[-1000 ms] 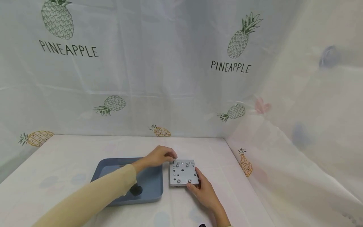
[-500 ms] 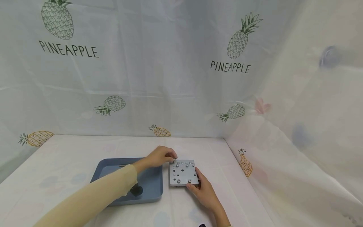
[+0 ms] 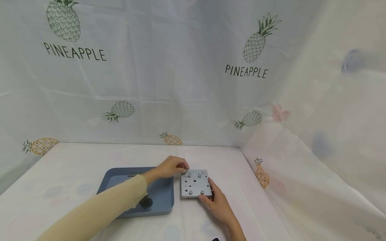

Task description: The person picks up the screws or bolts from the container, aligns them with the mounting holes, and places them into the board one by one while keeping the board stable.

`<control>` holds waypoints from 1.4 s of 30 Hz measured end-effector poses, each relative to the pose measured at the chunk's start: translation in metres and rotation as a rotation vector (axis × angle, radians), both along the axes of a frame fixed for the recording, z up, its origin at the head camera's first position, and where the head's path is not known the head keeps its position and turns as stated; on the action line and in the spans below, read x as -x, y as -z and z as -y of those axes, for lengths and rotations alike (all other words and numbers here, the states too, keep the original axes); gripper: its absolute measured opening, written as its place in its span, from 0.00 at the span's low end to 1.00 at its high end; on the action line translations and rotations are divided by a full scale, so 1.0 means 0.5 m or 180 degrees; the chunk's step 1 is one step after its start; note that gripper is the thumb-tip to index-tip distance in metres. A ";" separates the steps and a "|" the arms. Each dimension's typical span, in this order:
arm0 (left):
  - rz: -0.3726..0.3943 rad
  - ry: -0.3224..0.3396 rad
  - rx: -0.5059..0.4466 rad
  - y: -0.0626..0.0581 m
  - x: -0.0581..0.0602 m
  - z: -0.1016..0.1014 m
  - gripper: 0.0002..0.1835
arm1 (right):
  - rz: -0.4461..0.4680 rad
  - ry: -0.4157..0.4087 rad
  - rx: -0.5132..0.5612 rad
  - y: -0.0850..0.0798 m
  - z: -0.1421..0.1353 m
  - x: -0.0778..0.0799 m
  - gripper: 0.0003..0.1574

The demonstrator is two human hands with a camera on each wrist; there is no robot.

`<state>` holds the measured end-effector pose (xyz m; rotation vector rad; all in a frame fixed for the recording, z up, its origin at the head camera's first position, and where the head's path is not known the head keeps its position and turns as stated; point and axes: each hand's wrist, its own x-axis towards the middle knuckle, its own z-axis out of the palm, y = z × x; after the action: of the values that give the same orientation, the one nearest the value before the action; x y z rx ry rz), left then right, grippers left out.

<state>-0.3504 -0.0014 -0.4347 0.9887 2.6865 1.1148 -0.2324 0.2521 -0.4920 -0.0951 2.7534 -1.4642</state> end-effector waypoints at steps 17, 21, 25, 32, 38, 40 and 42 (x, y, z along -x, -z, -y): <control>-0.0063 0.0047 -0.0078 -0.003 0.006 0.038 0.08 | -0.0002 -0.0014 0.0032 0.002 0.002 0.000 0.59; -0.0164 0.0053 -0.0078 -0.024 0.003 0.080 0.08 | -0.0024 -0.0004 -0.0027 0.001 0.003 -0.001 0.59; -0.0300 0.0019 0.0046 -0.043 -0.005 0.127 0.08 | -0.0024 0.0009 -0.0064 0.000 0.002 -0.002 0.59; -0.0475 0.0122 0.0277 -0.064 -0.019 0.210 0.09 | -0.0020 0.0050 -0.0123 -0.004 0.002 -0.005 0.58; -0.0490 0.0164 0.0511 -0.063 -0.039 0.267 0.11 | -0.0013 0.0046 -0.0139 -0.006 0.005 -0.007 0.58; -0.0505 0.0199 0.0616 -0.060 -0.044 0.281 0.12 | -0.0019 0.0048 -0.0131 -0.004 0.005 -0.008 0.58; -0.0516 0.0216 0.0723 -0.056 -0.050 0.294 0.13 | -0.0022 0.0046 -0.0110 -0.002 0.005 -0.008 0.58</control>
<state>-0.3255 -0.1482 -0.4068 1.1631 2.7989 0.7259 -0.2286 0.2494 -0.4909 -0.0801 2.7894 -1.4217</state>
